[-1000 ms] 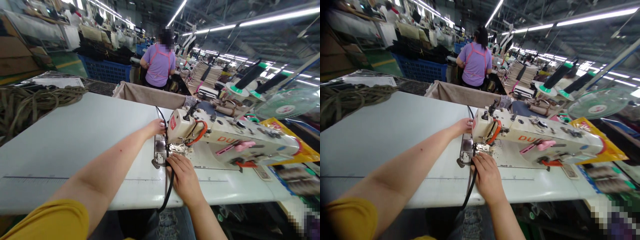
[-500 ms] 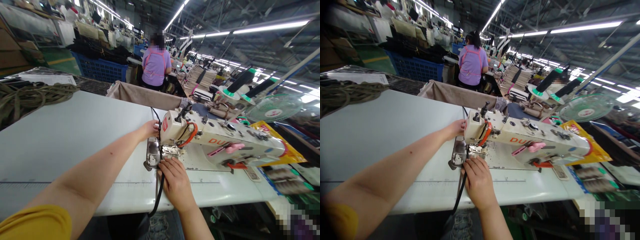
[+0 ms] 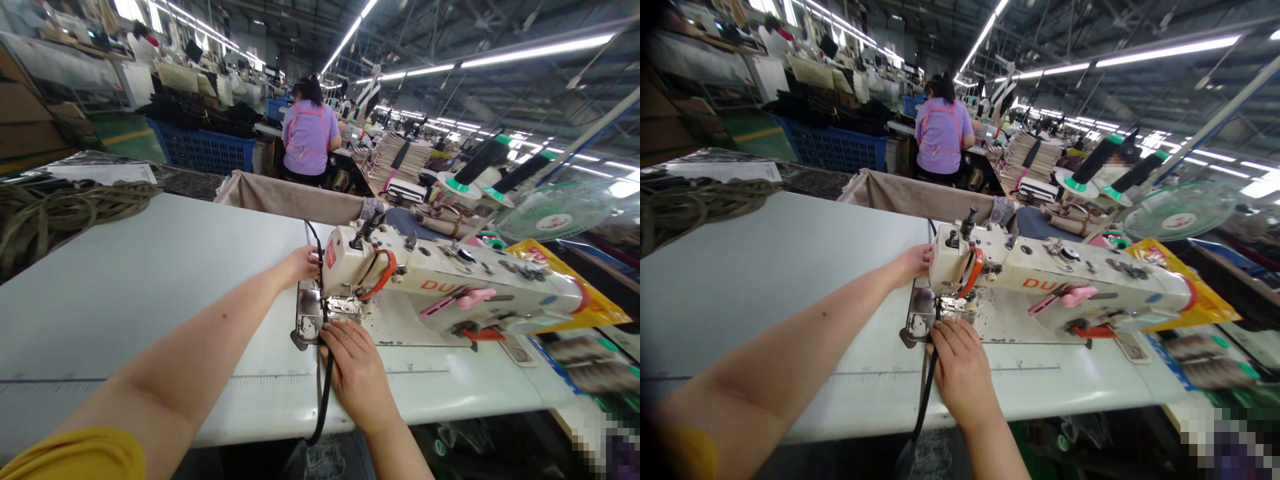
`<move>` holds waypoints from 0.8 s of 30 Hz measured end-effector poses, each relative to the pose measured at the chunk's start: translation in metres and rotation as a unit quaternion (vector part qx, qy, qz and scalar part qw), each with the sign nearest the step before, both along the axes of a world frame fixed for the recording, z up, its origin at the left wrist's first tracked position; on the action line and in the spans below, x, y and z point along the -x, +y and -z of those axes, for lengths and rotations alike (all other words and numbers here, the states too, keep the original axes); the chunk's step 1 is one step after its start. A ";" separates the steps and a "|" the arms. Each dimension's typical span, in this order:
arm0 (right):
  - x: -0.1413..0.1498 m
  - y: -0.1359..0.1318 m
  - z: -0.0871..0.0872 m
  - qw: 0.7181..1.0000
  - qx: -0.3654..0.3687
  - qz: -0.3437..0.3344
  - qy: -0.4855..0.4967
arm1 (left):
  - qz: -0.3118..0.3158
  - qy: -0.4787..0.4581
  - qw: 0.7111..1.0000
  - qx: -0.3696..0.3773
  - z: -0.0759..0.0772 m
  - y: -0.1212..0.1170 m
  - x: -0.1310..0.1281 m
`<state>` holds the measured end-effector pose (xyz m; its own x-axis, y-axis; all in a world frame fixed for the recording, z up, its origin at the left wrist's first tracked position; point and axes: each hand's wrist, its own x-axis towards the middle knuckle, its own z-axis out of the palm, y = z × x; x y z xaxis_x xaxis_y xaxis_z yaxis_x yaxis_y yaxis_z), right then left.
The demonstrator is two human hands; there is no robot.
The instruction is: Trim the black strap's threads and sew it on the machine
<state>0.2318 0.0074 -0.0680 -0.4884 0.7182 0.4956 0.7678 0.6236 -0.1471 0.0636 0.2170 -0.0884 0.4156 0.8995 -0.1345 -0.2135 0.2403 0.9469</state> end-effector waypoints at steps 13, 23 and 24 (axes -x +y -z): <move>-0.001 0.001 0.003 1.000 0.002 0.000 -0.001 | -0.002 -0.022 1.000 -0.012 0.000 0.000 0.001; -0.002 0.002 0.005 1.000 -0.002 0.002 -0.009 | 0.009 -0.077 0.996 -0.031 -0.001 0.005 -0.001; -0.003 0.002 0.006 1.000 -0.004 0.001 -0.011 | 0.008 -0.075 0.997 -0.021 0.000 0.005 -0.001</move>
<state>0.2346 0.0097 -0.0738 -0.4972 0.7154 0.4909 0.7723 0.6227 -0.1252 0.0645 0.2225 -0.0884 0.4424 0.8963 -0.0324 -0.3502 0.2059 0.9138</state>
